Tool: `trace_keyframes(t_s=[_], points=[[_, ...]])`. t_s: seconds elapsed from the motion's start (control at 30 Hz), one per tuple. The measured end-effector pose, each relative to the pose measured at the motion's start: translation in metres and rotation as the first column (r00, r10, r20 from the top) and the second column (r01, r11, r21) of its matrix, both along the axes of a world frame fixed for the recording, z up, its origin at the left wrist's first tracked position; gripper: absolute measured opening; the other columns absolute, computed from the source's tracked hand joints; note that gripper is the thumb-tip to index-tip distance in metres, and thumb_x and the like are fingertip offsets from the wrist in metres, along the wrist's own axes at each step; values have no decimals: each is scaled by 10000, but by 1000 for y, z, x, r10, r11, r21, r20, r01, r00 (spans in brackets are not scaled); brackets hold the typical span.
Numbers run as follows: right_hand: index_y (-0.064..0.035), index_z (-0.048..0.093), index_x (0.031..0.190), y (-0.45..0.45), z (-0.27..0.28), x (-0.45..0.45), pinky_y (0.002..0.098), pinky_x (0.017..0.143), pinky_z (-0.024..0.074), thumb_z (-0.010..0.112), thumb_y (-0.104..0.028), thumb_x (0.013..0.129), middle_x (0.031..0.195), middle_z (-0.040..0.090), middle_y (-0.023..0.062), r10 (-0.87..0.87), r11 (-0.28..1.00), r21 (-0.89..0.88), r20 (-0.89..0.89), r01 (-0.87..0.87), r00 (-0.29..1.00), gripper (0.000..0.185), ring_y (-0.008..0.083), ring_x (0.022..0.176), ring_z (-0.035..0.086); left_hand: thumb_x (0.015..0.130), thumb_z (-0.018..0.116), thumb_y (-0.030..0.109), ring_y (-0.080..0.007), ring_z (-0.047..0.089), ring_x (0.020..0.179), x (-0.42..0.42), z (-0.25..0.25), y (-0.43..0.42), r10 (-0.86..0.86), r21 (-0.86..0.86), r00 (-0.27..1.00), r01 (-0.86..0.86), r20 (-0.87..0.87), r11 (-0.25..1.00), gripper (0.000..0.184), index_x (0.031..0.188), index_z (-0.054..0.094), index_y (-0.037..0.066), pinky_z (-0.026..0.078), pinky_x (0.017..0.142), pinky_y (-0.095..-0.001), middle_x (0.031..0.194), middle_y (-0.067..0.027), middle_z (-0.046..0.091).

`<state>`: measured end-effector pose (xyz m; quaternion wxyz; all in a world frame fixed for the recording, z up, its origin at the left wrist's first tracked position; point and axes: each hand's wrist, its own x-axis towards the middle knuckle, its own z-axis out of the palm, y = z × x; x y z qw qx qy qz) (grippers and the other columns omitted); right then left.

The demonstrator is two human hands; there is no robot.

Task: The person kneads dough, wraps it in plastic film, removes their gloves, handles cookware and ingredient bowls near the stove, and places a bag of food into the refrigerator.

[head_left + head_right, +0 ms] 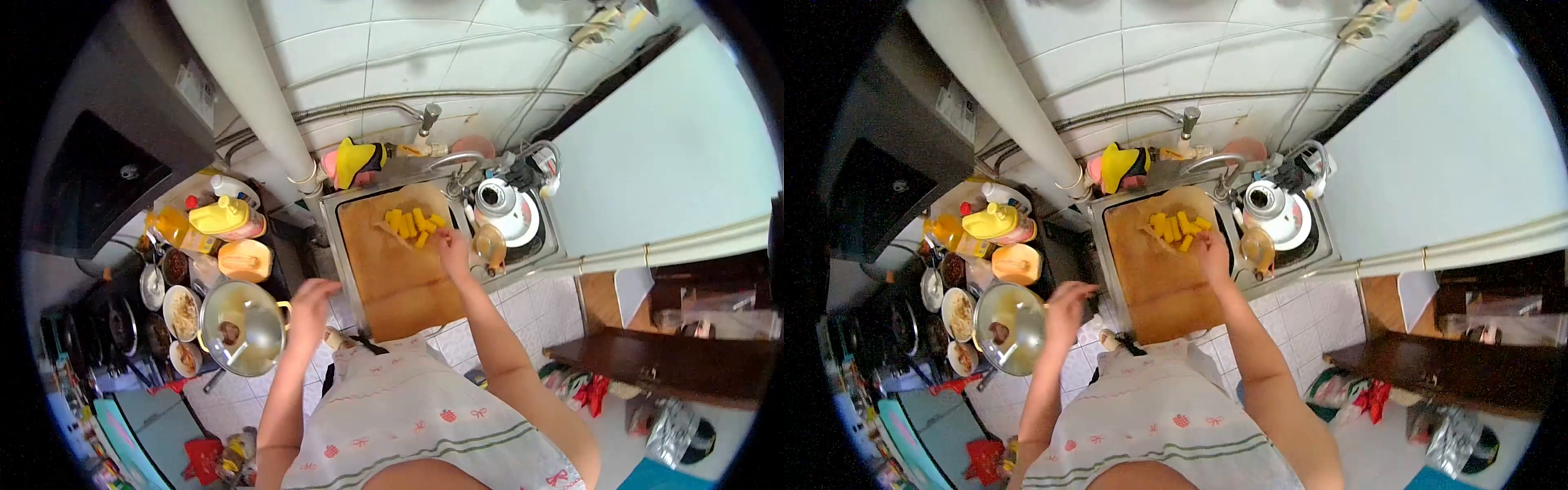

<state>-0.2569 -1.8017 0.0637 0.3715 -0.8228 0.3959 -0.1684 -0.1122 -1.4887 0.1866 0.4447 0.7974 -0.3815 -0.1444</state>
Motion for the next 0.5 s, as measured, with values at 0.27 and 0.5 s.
trace_keyframes(t_s=[0.27, 0.5], points=[[-30, 522, 1218, -128, -80, 56, 447, 878, 432, 531, -67, 844, 1131, 544, 223, 218, 927, -263, -205, -268, 954, 376, 390, 1034, 530, 834, 531, 51, -336, 582, 995, -48, -64, -190, -2, 694, 1000, 5, -4, 720, 414, 1243, 525, 119, 506, 780, -405, 1038, -169, 570], [-4, 615, 1023, -138, -58, 80, 421, 822, 460, 625, -123, 806, 1006, 589, 196, 423, 906, 68, -160, -418, 892, 248, 348, 953, 569, 783, 550, 85, -279, 489, 1120, -35, -110, -208, -64, 419, 943, -83, 326, 904, 177, 920, 662, 86, 455, 883, -371, 1126, -114, 496]])
